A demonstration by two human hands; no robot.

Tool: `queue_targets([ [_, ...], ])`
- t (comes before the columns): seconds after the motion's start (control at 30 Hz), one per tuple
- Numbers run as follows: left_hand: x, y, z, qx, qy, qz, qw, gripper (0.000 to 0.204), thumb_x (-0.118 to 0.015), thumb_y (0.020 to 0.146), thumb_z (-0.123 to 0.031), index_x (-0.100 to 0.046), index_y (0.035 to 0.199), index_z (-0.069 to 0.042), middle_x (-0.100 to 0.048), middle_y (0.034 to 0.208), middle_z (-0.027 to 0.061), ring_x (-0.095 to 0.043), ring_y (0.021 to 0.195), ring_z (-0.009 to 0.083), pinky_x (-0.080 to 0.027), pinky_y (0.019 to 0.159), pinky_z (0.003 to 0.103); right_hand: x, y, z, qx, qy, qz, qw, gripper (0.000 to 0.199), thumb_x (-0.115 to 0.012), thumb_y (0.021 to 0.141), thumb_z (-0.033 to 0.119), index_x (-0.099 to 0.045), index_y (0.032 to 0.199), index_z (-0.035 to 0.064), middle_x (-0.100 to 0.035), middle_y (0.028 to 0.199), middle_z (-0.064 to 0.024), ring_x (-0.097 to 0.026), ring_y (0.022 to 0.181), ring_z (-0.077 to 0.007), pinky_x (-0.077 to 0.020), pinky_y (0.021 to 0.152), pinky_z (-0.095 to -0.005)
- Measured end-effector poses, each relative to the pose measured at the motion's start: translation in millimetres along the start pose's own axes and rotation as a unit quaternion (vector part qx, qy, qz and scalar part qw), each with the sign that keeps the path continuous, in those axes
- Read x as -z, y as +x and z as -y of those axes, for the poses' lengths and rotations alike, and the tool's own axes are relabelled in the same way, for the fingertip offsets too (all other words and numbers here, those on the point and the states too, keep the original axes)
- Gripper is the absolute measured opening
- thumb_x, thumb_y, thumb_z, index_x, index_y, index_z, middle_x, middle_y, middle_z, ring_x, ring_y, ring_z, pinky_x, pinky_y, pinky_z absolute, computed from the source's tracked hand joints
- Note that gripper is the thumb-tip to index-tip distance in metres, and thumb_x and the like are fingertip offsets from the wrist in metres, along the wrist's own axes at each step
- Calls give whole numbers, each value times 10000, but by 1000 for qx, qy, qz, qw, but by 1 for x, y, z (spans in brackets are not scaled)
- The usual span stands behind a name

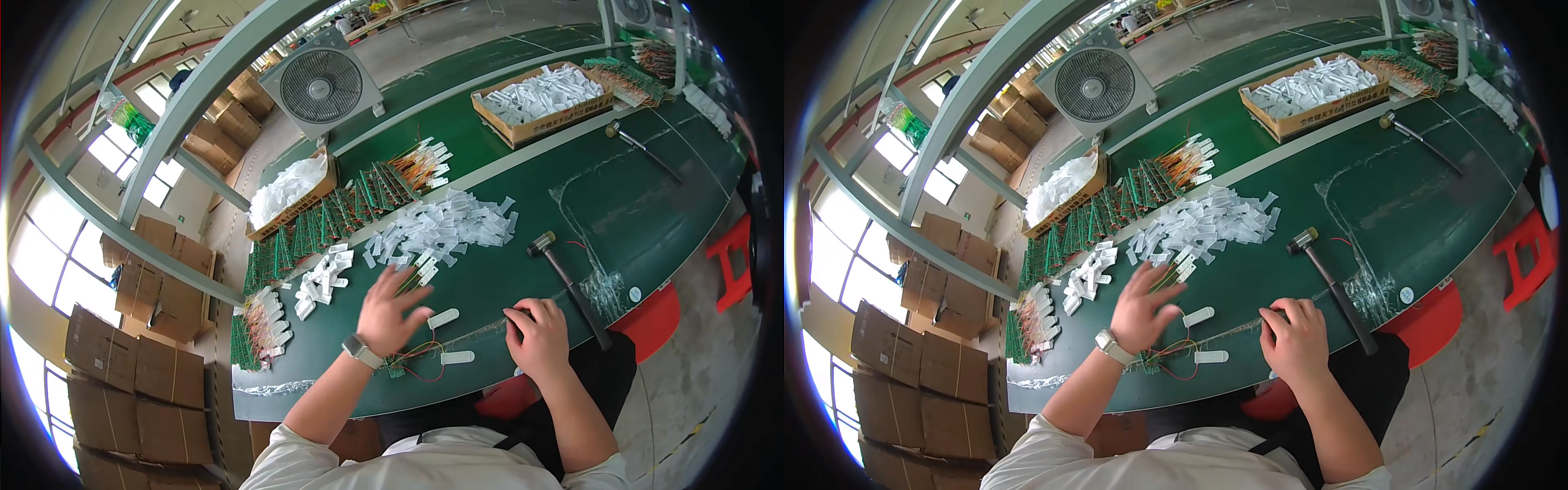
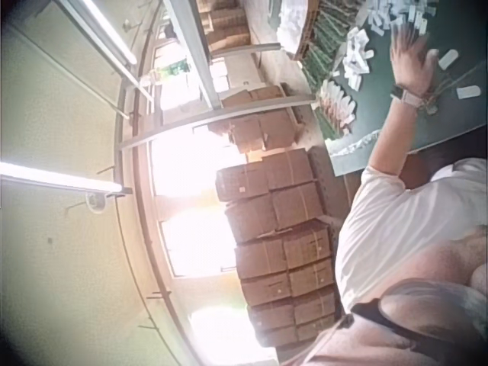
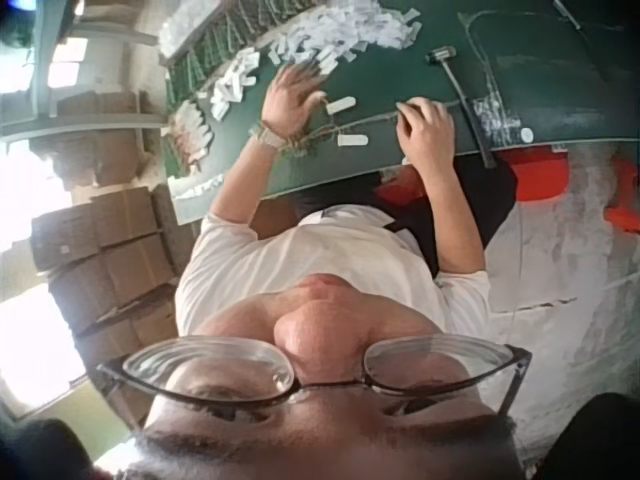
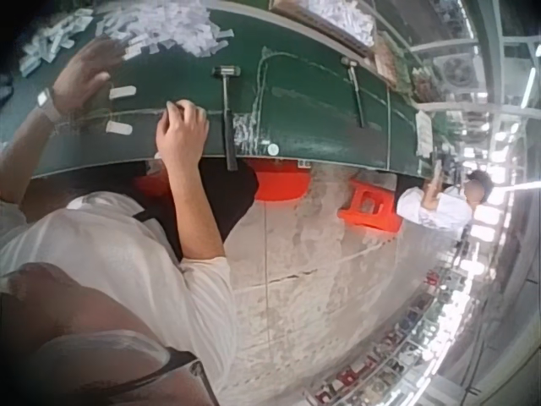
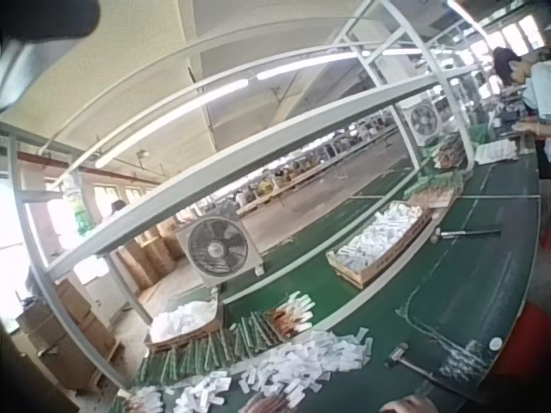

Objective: Assemble small LED light components and place them into a storage box.

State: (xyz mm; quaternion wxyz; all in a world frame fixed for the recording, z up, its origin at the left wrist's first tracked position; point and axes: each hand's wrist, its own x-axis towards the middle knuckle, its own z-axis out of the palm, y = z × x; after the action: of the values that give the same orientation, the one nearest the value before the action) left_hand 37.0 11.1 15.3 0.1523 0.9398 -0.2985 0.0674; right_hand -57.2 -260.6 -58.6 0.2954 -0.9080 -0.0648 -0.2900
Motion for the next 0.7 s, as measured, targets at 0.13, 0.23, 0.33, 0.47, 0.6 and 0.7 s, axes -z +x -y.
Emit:
queue_targets([
  [0.13, 10, 1, 82, 171, -4, -189, 967, 366, -780, 851, -264, -745, 1195, -145, -677, 1214, 108, -618, 1118, 321, -487, 983, 435, -1, 0, 3, -4, 6, 4, 1000, 190, -749, 778, 89, -763, 967, 90, -629, 1015, -1, -588, 967, -233, -486, 840, -407],
  [0.23, 10, -11, 144, 220, 243, -212, 921, 498, -776, 828, -367, -700, 1277, -164, -676, 1197, 118, -616, 1145, 321, -489, 987, 465, 0, 1, 1, -1, 12, 3, 1000, 184, -750, 780, 94, -763, 963, 90, -625, 1011, -2, -586, 964, -235, -486, 842, -406],
  [0.33, 15, -17, 168, 288, 246, -86, 922, 442, -768, 832, -367, -727, 1238, -197, -678, 1209, 99, -612, 1165, 307, -492, 984, 472, 1, -1, -1, -2, 14, -1, 1000, 177, -752, 780, 97, -764, 956, 90, -622, 1010, -1, -585, 960, -236, -486, 837, -406],
  [0.47, 9, -23, 183, 325, 203, -84, 920, 323, -767, 833, -332, -772, 1132, -210, -704, 1174, 66, -627, 1133, 297, -496, 968, 460, 1, 0, -1, 3, 12, -7, 1000, 165, -752, 778, 98, -762, 943, 89, -620, 1009, 0, -587, 951, -234, -486, 813, -406],
  [0.6, 10, -20, 184, 318, 172, -115, 925, 185, -775, 811, -301, -805, 947, -181, -740, 1018, 59, -662, 1019, 301, -511, 914, 443, 2, 2, 0, 4, 10, -10, 1000, 161, -751, 776, 99, -761, 936, 88, -620, 999, -2, -589, 944, -230, -484, 796, -405],
  [0.7, 10, -21, 190, 310, 162, -127, 928, 139, -773, 806, -279, -806, 851, -152, -744, 970, 88, -664, 997, 317, -514, 904, 431, 1, 2, 1, 6, 10, -12, 1000, 160, -750, 774, 98, -762, 934, 88, -621, 993, -3, -591, 942, -227, -482, 789, -401],
])
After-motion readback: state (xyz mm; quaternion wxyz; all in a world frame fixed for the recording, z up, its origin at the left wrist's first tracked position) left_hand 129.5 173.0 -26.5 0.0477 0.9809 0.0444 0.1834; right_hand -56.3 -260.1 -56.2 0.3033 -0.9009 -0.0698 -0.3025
